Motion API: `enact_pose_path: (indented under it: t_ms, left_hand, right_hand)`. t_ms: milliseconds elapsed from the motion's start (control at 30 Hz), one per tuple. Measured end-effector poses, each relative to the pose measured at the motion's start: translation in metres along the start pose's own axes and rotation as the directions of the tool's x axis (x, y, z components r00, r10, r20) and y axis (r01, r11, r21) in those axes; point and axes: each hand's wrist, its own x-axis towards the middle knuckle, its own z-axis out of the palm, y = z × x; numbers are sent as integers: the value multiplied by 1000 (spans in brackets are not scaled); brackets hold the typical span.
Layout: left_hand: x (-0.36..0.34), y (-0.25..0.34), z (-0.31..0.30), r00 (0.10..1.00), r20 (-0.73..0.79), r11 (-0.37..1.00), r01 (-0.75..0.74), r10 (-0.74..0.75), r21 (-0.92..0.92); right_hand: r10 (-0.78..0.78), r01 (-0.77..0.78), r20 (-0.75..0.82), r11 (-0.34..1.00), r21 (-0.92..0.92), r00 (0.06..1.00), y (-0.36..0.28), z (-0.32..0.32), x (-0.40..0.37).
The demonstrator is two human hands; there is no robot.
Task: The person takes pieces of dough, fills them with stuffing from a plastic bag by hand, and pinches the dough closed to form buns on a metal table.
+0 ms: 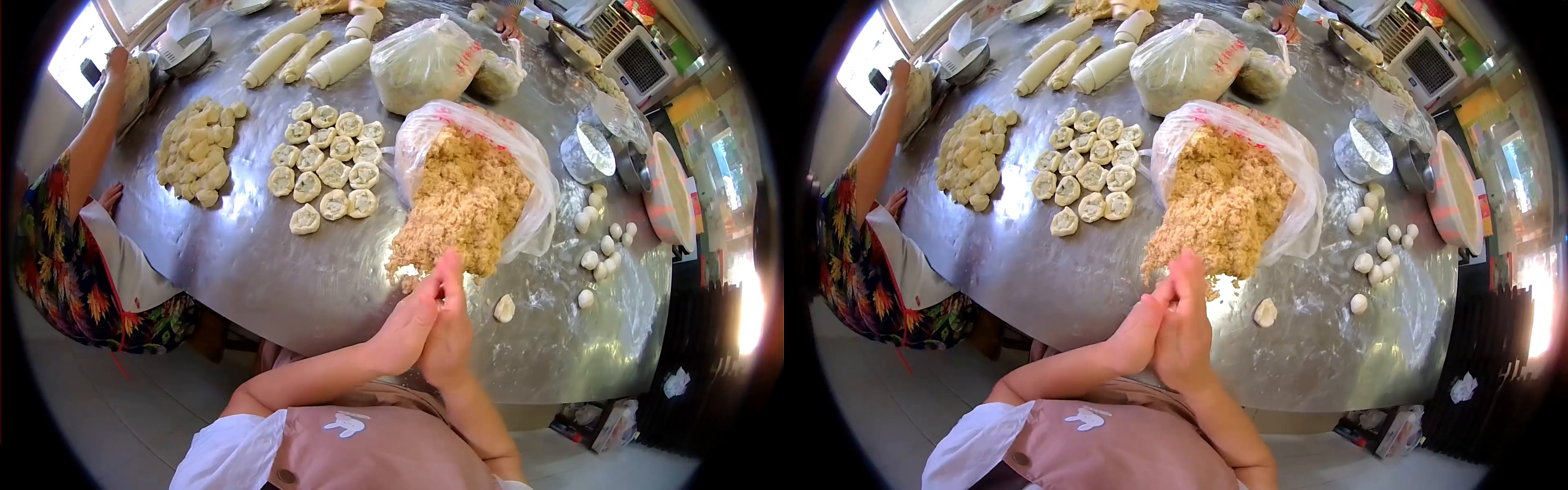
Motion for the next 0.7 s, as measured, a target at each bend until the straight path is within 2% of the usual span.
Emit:
enact_pose_path:
  t_ms: [33, 67, 133, 167, 200, 233, 300, 333, 433, 467, 500, 533, 567, 633, 700]
  left_hand:
    - [-5, 3, 0, 997, 73, 1000, 9, -8, -11]
    - [-10, 4, 4, 998, 53, 995, 26, -31, 98]
    - [-11, 15, 10, 998, 52, 989, -42, 34, 144]
    - [-10, 18, 11, 996, 50, 983, -79, 71, 168]
    - [-10, 17, 13, 996, 21, 987, -84, 82, 135]
    - [-8, 19, 13, 1000, -4, 998, -1, 1, 61]
    - [-6, 23, 13, 985, -29, 982, 166, -169, -89]
    - [-2, 24, 16, 987, -96, 988, 123, -132, -98]
    - [1, 20, 11, 962, -179, 975, 189, -208, -121]
    - [5, 22, 14, 919, -313, 968, 199, -238, -153]
    - [6, 19, 8, 907, -324, 955, 209, -270, -210]
    - [9, 13, -1, 894, -330, 938, 218, -302, -267]
    - [11, 10, -6, 881, -333, 918, 227, -336, -326]
    - [14, 24, -9, 873, -417, 916, 79, -254, -393]
    - [13, 32, -16, 833, -516, 922, -17, -201, -387]
  right_hand:
    - [28, -29, -56, 999, -28, 998, 7, -6, 3]
    - [53, -59, -109, 997, -53, 993, 15, -10, 9]
    - [81, -104, -210, 990, -98, 974, 25, -14, 23]
    - [84, -102, -205, 992, -80, 975, 23, -14, 25]
    - [85, -99, -197, 993, -60, 977, 19, -13, 26]
    - [89, -98, -190, 994, -40, 978, 16, -12, 26]
    - [-1, 14, -93, 989, 144, 996, 6, -5, 18]
    - [-2, 23, -86, 969, 245, 996, -7, 1, 19]
    - [64, -3, -109, 876, 483, 992, -12, 5, 15]
    - [75, 7, -129, 840, 542, 989, -16, 8, 15]
    - [88, 17, -147, 802, 598, 985, -18, 10, 14]
    - [17, 58, -123, 816, 575, 992, -17, 9, 13]
    - [55, -10, -84, 887, 461, 995, -16, 11, 8]
    - [144, -136, -26, 970, 201, 989, -12, 15, -4]
    - [179, -171, -1, 938, 300, 984, -4, 24, -7]
